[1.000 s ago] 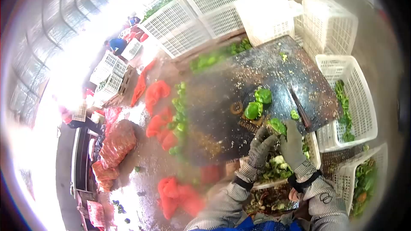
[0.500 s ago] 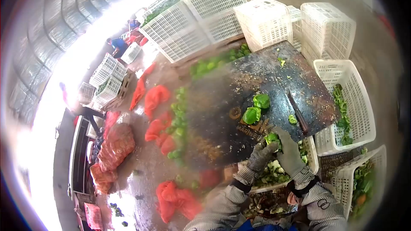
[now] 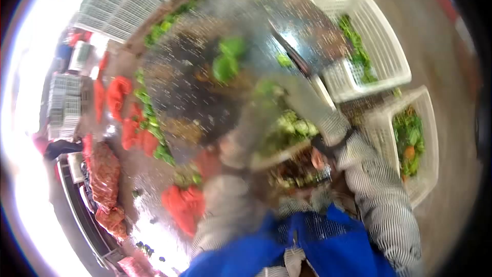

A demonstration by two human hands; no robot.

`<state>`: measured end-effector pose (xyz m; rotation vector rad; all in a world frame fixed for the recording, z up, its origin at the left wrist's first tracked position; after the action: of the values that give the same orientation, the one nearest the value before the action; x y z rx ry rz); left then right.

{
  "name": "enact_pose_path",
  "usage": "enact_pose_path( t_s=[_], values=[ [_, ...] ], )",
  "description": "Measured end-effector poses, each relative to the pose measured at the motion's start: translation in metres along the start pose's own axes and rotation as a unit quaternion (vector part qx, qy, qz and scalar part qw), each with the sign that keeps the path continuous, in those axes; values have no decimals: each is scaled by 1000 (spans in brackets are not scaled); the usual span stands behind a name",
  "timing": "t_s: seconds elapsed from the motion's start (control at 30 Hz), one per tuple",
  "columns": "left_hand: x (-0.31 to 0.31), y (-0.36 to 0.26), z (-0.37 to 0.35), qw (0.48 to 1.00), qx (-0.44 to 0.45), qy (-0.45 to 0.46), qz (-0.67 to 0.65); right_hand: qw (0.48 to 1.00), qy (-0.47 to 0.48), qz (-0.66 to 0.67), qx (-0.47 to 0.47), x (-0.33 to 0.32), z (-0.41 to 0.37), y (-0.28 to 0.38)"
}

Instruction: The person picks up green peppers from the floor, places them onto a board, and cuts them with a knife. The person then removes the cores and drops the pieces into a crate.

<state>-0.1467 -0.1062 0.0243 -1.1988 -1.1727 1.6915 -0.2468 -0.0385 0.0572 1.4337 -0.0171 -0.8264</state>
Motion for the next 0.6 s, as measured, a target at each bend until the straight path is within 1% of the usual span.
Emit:
enact_pose_path(
  t_s=[0.03, 0.07, 0.1, 0.13, 0.17, 0.2, 0.23, 0.27, 0.3, 0.33, 0.37, 0.4, 0.43, 0.47, 0.5, 0.53, 0.57, 0.6],
  values=[
    [4, -5, -3, 995, 31, -13, 97, 999, -4, 41, -25, -5, 1, 4],
    [5, -24, 0, 997, 56, 3, 62, 994, -9, 33, 104, -8, 1, -17],
    [4, -40, 7, 995, 89, 12, 36, 993, -17, 27, 114, -11, -3, -24],
    [7, -37, 6, 995, 76, 9, 71, 991, -52, 41, 120, -16, -5, -30],
    [5, -41, 8, 994, 82, 14, 68, 987, -87, 52, 122, -22, -4, -34],
    [22, -29, 9, 982, 5, 127, 140, 989, -114, 19, 92, -35, -2, -34],
    [35, -18, 2, 946, -72, 234, 212, 989, -119, 13, 90, -48, -1, -37],
    [42, -46, 2, 921, 15, 245, 302, 985, -121, -44, 115, -68, -2, -36],
    [41, -25, -1, 922, 13, 242, 302, 978, -119, -98, 140, -82, -4, -38],
    [39, 6, -7, 889, 83, 206, 400, 954, -216, -113, 173, -111, -12, -48],
    [37, 18, -13, 841, 152, 169, 491, 919, -312, -127, 205, -137, -23, -60],
    [15, 4, 0, 933, -55, 83, 345, 920, -309, -125, 206, -147, -24, -71],
    [14, 0, 3, 933, -56, 83, 345, 858, -376, -311, 162, -167, -29, -58],
    [7, -17, 8, 923, 19, 8, 383, 756, -425, -486, 109, -173, -34, -41],
    [2, -36, 10, 901, 95, -69, 417, 755, -425, -488, 108, -172, -36, -36],
    [9, -58, 7, 852, 175, -77, 488, 893, -311, -287, 154, -158, -30, -50],
    [11, -55, 8, 851, 177, -79, 488, 965, -173, -63, 189, -128, -24, -57],
    [7, -43, 10, 849, 129, -101, 503, 975, -86, 49, 201, -101, -19, -48]
  ],
)
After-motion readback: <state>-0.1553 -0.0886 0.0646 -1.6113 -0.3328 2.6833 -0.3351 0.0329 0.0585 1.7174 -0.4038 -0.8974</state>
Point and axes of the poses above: each hand's wrist, its own z-axis towards the middle knuckle, its own x-axis out of the palm, y = z × x, the point moved 8 cm from there along z, towards the middle knuckle, and after that the axes turned 2 degrees about x, right-handed, at the moved point
